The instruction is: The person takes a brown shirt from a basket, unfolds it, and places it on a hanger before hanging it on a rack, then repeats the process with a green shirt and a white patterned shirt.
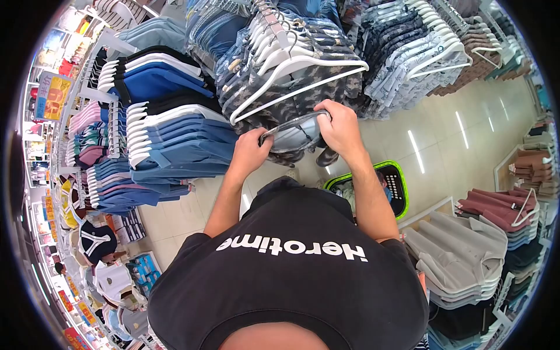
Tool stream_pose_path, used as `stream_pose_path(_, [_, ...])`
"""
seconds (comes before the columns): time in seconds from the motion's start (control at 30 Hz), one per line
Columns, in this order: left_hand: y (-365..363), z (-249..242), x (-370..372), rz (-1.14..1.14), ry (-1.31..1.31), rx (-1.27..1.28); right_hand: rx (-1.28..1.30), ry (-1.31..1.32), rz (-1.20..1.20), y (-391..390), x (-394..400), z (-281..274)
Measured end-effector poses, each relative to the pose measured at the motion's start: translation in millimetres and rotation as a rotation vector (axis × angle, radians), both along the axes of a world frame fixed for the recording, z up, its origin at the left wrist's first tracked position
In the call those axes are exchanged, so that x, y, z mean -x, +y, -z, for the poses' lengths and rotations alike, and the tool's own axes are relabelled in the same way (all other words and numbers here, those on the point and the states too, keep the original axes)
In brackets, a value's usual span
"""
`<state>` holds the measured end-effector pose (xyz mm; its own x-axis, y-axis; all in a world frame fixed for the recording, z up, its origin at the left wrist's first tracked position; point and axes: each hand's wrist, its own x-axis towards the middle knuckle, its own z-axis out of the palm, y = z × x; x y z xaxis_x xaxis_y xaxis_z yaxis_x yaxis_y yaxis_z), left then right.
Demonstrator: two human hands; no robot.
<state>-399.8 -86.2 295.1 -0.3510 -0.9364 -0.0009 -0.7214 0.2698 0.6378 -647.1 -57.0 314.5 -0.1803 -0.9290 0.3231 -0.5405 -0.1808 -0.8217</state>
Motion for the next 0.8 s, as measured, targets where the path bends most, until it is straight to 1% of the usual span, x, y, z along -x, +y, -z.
stream_pose_path(0.1, [0.4, 3.5, 0.7, 0.007, 0.051, 0.03, -0.02, -0.024, -0.018, 0.2, -5.8, -2.4])
stream_pose_path(0.17, [6.2, -1.3, 10.0, -0.103, 0.147, 0.097, -0.041, -0.023, -0.017, -0.6, -9.9, -3.4])
stream_pose_path(0.2, [10.2, -5.4, 15.1, -0.1, 0.148, 0.097, -0.026, -0.018, -0.024, -1.0, -12.2, -2.1])
stream_pose_path(0.27, [18.0, -11.4, 25.0, -0.139, 0.292, 0.2, -0.021, -0.008, -0.03, -1.5, -15.8, -0.2])
stream_pose_path(0.3, [18.5, -6.9, 27.7, -0.138, 0.293, 0.198, -0.022, -0.008, -0.029, -1.6, -17.6, -0.9])
stream_pose_path(0.37, [19.4, 5.0, 32.2, 0.106, 0.331, 0.445, -0.026, 0.009, -0.044, -1.4, -21.7, -2.9])
stream_pose_path(0.4, [22.9, 2.8, 36.3, 0.174, 0.352, 0.408, -0.027, 0.01, -0.044, -1.6, -23.6, -2.0])
stream_pose_path(0.43, [25.4, 4.1, 40.7, 0.174, 0.353, 0.408, -0.004, 0.018, -0.056, -2.1, -25.5, -0.4])
stream_pose_path(0.5, [29.9, 8.9, 49.9, 0.349, 0.37, 0.191, 0.018, 0.027, -0.068, -2.0, -28.3, -1.5])
stream_pose_path(0.53, [30.4, 12.5, 53.4, 0.349, 0.371, 0.191, 0.009, 0.02, -0.076, -1.1, -29.5, -4.6])
stream_pose_path(0.6, [28.6, 25.5, 59.6, 0.489, 0.025, -0.124, -0.001, 0.012, -0.083, -0.6, -32.6, -7.0])
stream_pose_path(0.63, [28.1, 38.4, 63.8, 0.492, 0.025, -0.125, -0.012, 0.006, -0.089, -0.6, -33.8, -7.3])
stream_pose_path(0.7, [25.2, 78.2, 69.5, 0.502, -0.107, -0.21, -0.022, 0.001, -0.089, -1.0, -36.8, -6.3])
stream_pose_path(0.73, [20.9, 103.1, 69.4, 0.57, 0.004, -0.223, -0.01, 0.004, -0.107, -1.7, -38.9, -2.7])
stream_pose_path(0.77, [16.9, 108.7, 70.4, 0.574, 0.004, -0.224, 0.002, 0.007, -0.127, -1.7, -39.5, 0.4])
stream_pose_path(0.8, [12.7, 101.9, 71.4, 0.606, 0.022, -0.287, 0.001, 0.007, -0.124, -1.7, -38.2, 1.8])
